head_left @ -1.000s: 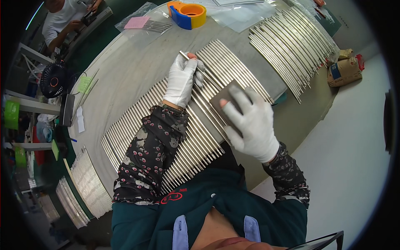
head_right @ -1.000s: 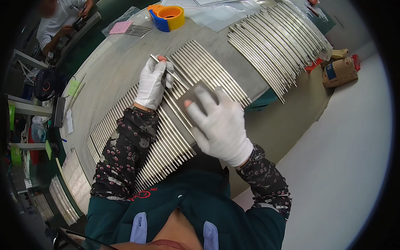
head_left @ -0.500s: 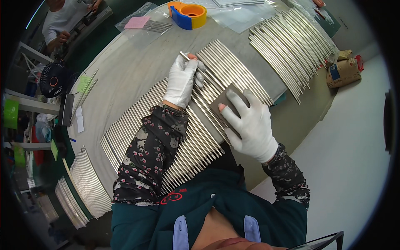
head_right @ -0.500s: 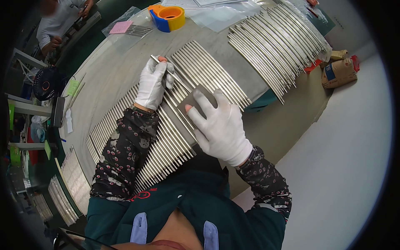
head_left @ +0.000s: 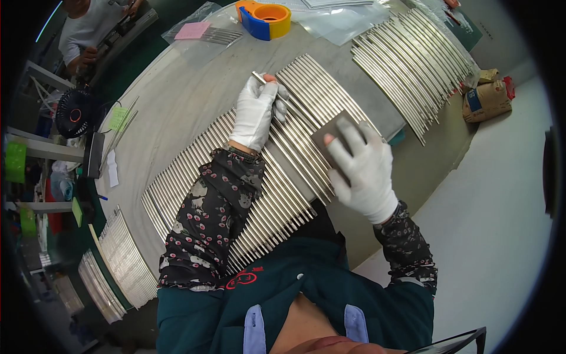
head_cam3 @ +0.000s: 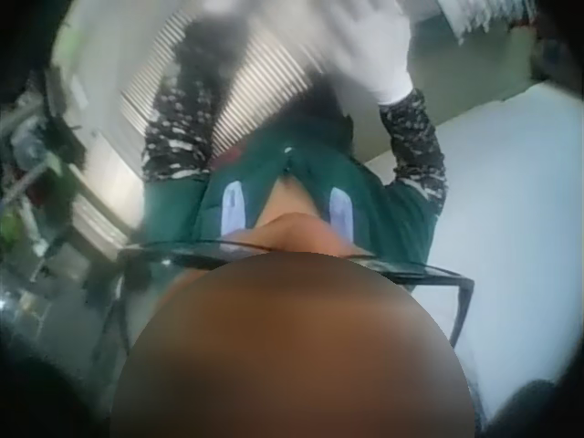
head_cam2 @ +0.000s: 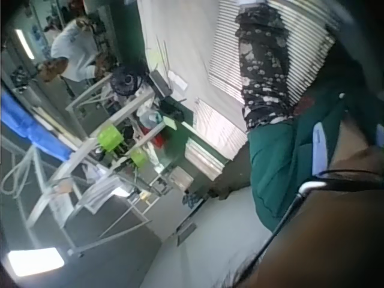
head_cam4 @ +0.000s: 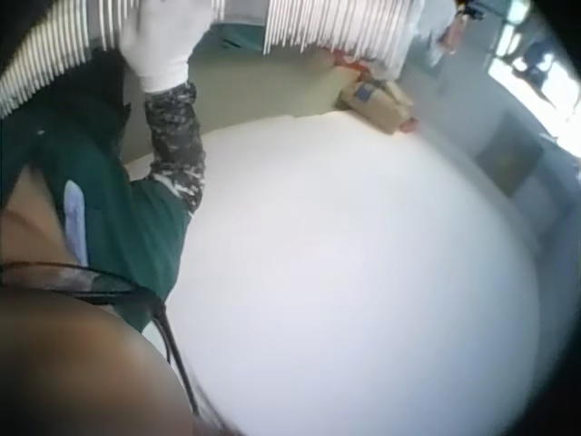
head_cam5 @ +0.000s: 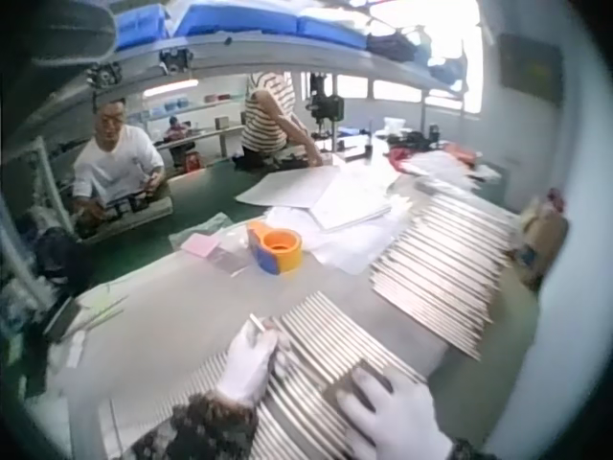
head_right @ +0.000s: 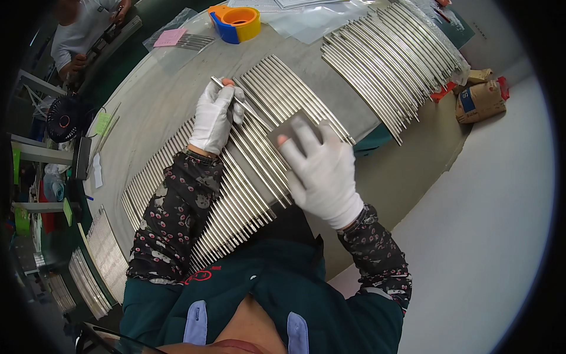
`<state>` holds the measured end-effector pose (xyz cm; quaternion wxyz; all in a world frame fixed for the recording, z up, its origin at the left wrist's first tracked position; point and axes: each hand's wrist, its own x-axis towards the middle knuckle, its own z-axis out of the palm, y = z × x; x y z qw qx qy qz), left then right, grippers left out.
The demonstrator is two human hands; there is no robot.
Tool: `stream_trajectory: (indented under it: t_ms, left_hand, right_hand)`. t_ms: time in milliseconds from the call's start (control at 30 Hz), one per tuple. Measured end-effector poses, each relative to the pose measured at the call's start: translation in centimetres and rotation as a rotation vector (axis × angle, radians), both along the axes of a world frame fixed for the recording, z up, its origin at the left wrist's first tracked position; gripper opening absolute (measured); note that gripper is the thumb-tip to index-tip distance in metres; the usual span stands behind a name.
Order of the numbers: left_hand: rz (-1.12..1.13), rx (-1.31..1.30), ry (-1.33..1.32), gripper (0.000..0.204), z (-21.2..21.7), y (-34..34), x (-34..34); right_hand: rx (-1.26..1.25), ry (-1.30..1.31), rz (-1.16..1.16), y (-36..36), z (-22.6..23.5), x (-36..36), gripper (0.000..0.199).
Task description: Sanding a stack of thin metal strips on a workbench using a manual sanding block.
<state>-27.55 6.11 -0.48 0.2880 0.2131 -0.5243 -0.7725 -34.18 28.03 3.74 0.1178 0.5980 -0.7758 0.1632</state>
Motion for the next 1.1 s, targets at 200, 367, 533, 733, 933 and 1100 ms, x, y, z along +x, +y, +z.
stream_trajectory:
  t_ms: [200,367,533,733,933,1100]
  left_hand:
    - [-0.014,0.006,0.003,0.012,-0.2,-0.2,-0.2]
    - [-0.016,0.012,0.011,0.014,0.0,0.0,-0.2]
    - [0.047,-0.168,-0.315,0.027,1.9,0.0,-0.7]
    - [0.326,-1.152,-0.829,0.063,1.7,-0.3,-1.4]
    - [-0.154,-1.668,-0.57,0.066,1.8,-0.5,-0.6]
    - [-0.488,-1.822,-0.579,0.068,0.9,-0.2,0.4]
  right_hand:
    - [-0.004,0.006,0.094,0.0,0.4,0.7,0.05]
    - [-0.142,0.1,-0.21,2.2,0.1,-2.8,0.055]
    - [-0.368,0.037,-0.2,4.9,-0.2,-3.1,0.065]
    - [-0.339,0.004,-0.27,7.8,-0.9,-2.7,0.072]
    - [-0.313,-0.014,-0.283,8.9,-1.1,-2.5,0.072]
    - [-0.275,-0.038,-0.291,9.1,-1.3,-2.4,0.073]
